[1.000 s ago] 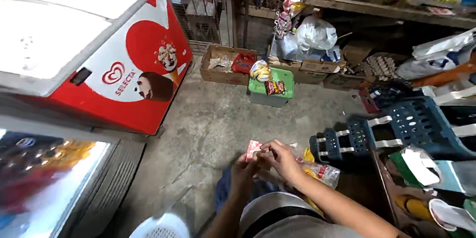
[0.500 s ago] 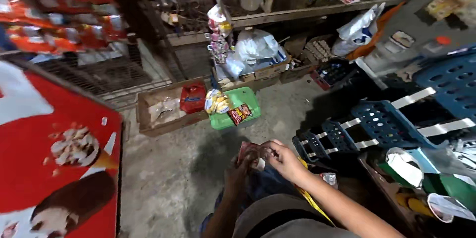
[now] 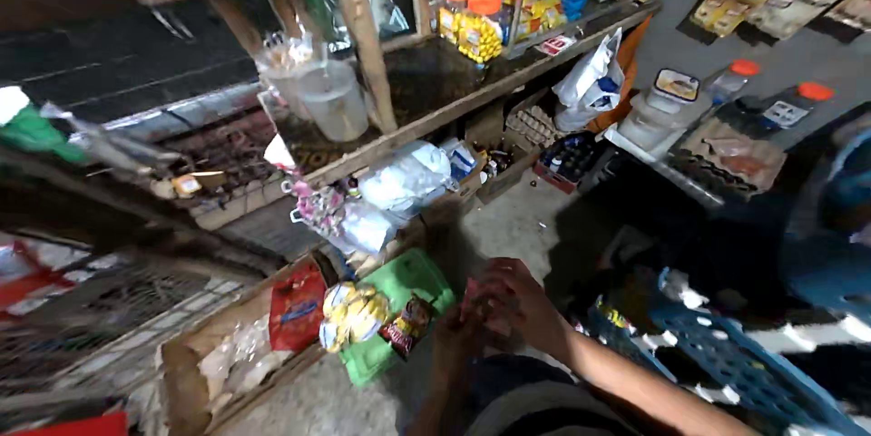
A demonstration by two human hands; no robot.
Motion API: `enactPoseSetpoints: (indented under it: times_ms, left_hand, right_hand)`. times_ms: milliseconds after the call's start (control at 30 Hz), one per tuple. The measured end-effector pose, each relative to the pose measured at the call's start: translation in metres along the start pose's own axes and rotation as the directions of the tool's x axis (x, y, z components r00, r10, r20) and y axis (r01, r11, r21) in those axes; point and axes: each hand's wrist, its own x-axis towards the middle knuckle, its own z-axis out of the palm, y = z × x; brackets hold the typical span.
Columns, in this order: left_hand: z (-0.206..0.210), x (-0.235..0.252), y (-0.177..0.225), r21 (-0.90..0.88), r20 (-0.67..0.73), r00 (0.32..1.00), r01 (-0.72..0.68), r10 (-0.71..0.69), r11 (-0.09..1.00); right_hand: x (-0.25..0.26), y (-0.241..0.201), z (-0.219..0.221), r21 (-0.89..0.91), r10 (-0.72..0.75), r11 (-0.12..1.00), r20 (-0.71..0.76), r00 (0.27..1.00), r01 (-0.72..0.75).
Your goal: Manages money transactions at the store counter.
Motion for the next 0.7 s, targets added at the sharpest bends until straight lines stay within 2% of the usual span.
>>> enactPoseSetpoints:
  times_ms: [167, 233, 300, 367, 433, 500, 567, 633, 700]
  left_hand:
    - [0.043, 0.103, 0.049, 0.029, 0.027, 0.999, -0.030, 0.029, 0.999]
    - [0.057, 0.145, 0.074, 0.098, 0.049, 0.996, -0.079, 0.075, 0.992]
    - [0.069, 0.193, 0.097, 0.141, 0.105, 0.979, -0.190, 0.176, 0.972]
    - [0.077, 0.243, 0.116, 0.120, 0.166, 0.952, -0.277, 0.256, 0.953]
    - [0.085, 0.294, 0.140, 0.101, 0.171, 0.940, -0.314, 0.294, 0.944]
    - [0.093, 0.346, 0.169, 0.108, 0.069, 0.950, -0.311, 0.305, 0.944]
    - [0.096, 0.395, 0.194, 0.089, -0.082, 0.951, -0.291, 0.299, 0.952]
    - [0.096, 0.440, 0.220, 0.063, -0.212, 0.918, -0.329, 0.335, 0.942]
    - [0.098, 0.481, 0.243, -0.002, -0.329, 0.866, -0.400, 0.377, 0.917]
  right_hand:
    - [0.100, 0.018, -0.059, 0.022, 0.070, 0.997, 0.047, 0.996, -0.071]
    - [0.136, 0.021, -0.078, 0.031, 0.063, 0.998, -0.004, 0.998, -0.063]
    - [0.176, 0.029, -0.096, 0.040, 0.042, 0.998, -0.079, 0.996, -0.039]
    - [0.218, 0.046, -0.111, 0.090, 0.016, 0.996, -0.134, 0.991, -0.004]
    - [0.266, 0.063, -0.125, 0.171, -0.018, 0.984, -0.175, 0.984, 0.049]
    - [0.313, 0.078, -0.138, 0.235, -0.037, 0.968, -0.222, 0.974, 0.090]
    - [0.349, 0.091, -0.151, 0.320, -0.001, 0.945, -0.199, 0.980, 0.066]
    - [0.373, 0.102, -0.162, 0.364, 0.077, 0.931, -0.127, 0.989, -0.026]
    - [0.387, 0.115, -0.179, 0.312, 0.199, 0.931, 0.012, 0.980, -0.193]
